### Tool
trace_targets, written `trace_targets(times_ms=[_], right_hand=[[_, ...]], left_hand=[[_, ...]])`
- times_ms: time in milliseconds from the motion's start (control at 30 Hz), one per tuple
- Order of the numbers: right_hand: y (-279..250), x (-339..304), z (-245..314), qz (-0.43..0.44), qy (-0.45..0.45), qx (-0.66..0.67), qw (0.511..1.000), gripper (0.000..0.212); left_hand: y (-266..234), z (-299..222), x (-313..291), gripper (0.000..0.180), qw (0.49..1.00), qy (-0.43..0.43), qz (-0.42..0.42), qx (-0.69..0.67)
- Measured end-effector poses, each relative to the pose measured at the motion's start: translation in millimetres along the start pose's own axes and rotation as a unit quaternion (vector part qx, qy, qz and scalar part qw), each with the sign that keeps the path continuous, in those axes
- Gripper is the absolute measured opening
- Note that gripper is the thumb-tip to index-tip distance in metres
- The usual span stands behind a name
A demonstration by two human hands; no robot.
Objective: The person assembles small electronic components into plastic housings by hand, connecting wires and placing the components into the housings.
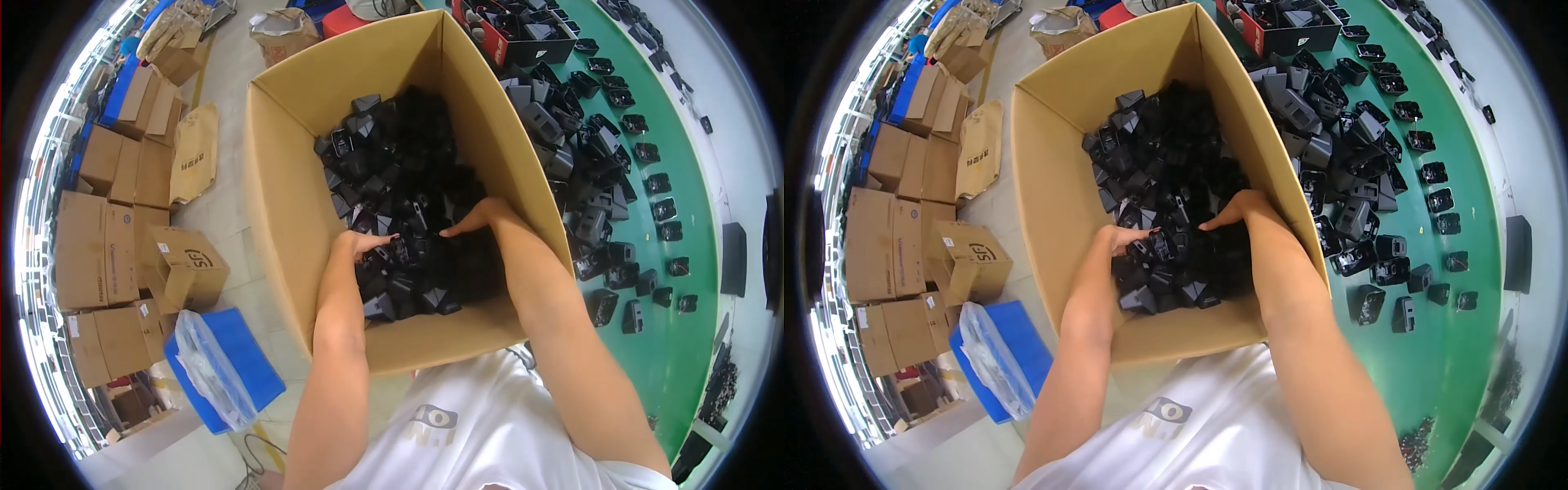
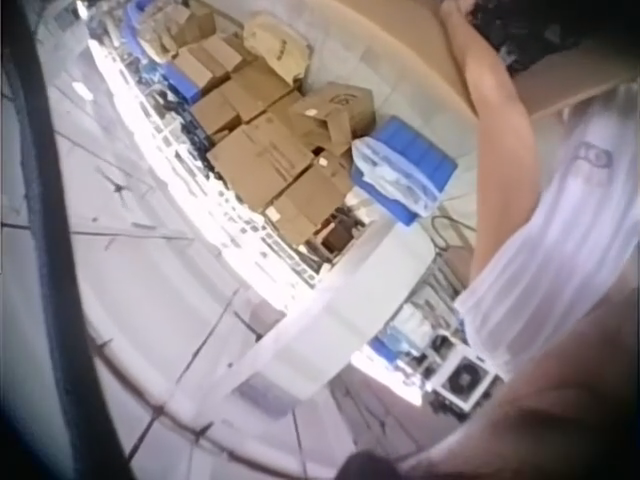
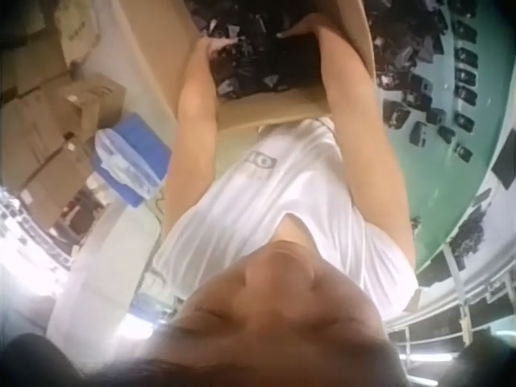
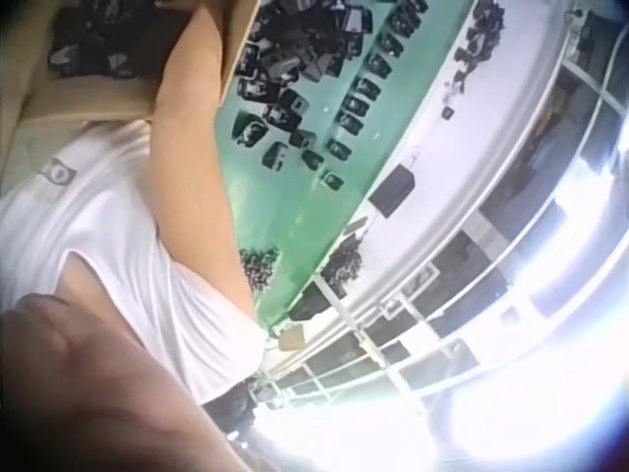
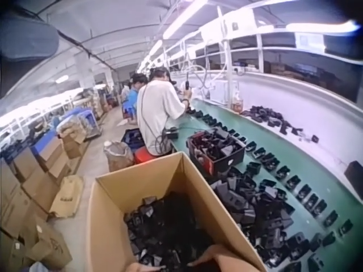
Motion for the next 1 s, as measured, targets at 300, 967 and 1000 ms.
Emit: trace_targets(times_ms=[300, 967, 1000], right_hand=[[25, -19, -3, 0.118, 0.130, 0.316, 0.932, 0.132], [29, 0, 15, 0.016, 0.016, 0.570, 0.821, 0.081], [26, 0, 19, 0.014, 0.011, 0.568, 0.823, 0.081]], left_hand=[[38, -4, -62, 0.100, 0.984, 0.008, -0.179, 0.023], [30, -79, -2, 0.080, 0.985, 0.090, -0.055, -0.140], [26, -75, -2, 0.079, 0.983, 0.095, -0.052, -0.150]])
Point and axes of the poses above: each hand's wrist, its own x-axis towards the middle knuckle, its own y-axis out of the palm, z = x × y, the point moved 2 cm from there along x, towards the middle knuckle, and after that the axes turned 7 degrees about -y, right-handed, at the moved point
